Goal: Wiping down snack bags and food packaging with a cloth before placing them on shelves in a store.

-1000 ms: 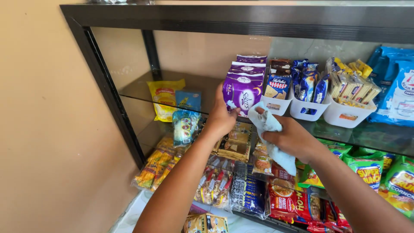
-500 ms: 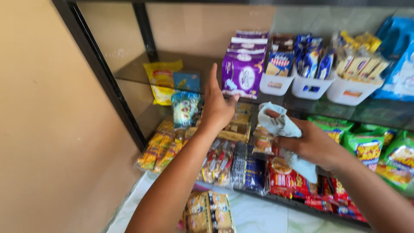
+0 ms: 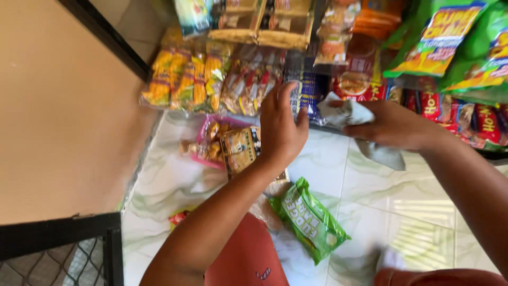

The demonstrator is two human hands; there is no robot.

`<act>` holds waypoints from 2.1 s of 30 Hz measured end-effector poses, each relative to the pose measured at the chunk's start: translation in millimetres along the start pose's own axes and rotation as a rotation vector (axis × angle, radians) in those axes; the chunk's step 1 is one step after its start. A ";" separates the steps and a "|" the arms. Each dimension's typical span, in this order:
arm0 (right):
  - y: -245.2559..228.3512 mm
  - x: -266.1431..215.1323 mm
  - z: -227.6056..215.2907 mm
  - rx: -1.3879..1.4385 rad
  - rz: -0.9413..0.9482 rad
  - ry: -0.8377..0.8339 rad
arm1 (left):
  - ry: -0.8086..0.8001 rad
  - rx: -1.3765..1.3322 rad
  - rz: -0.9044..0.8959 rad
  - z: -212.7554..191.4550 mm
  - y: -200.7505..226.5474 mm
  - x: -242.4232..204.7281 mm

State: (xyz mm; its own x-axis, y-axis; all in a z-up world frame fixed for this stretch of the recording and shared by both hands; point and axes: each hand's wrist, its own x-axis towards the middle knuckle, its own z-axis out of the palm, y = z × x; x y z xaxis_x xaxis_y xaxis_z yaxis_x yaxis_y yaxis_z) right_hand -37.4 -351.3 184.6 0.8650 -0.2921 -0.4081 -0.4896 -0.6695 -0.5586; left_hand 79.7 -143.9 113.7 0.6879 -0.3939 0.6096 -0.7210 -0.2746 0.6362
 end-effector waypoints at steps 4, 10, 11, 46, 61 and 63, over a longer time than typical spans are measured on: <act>14.8 40.4 37.7 -0.027 -0.075 -0.125 | -0.206 0.123 -0.169 39.1 -32.4 -52.1; 80.3 75.7 99.1 -0.044 -0.139 -0.293 | -0.959 0.324 -0.538 104.0 -79.9 -126.6; 90.0 74.6 106.2 -0.072 -0.180 -0.335 | -1.033 0.364 -0.579 112.7 -88.3 -141.5; 187.5 53.7 107.2 0.760 -0.424 -0.101 | 0.193 -0.902 -0.784 153.1 45.5 -183.9; 94.3 -22.3 94.4 0.214 -1.183 0.744 | -0.091 -0.594 -0.609 81.7 94.4 -120.0; 68.0 -55.6 103.5 0.219 -1.340 0.495 | -0.066 -0.630 -0.501 96.6 49.6 -143.5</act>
State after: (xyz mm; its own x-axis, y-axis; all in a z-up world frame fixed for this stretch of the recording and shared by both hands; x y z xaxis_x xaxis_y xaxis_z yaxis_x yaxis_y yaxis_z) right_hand -130.2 -309.8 94.6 0.6047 0.2270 0.7634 0.7373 -0.5219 -0.4289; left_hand -62.8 -185.7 12.1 0.8964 -0.4114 0.1649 -0.1326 0.1061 0.9855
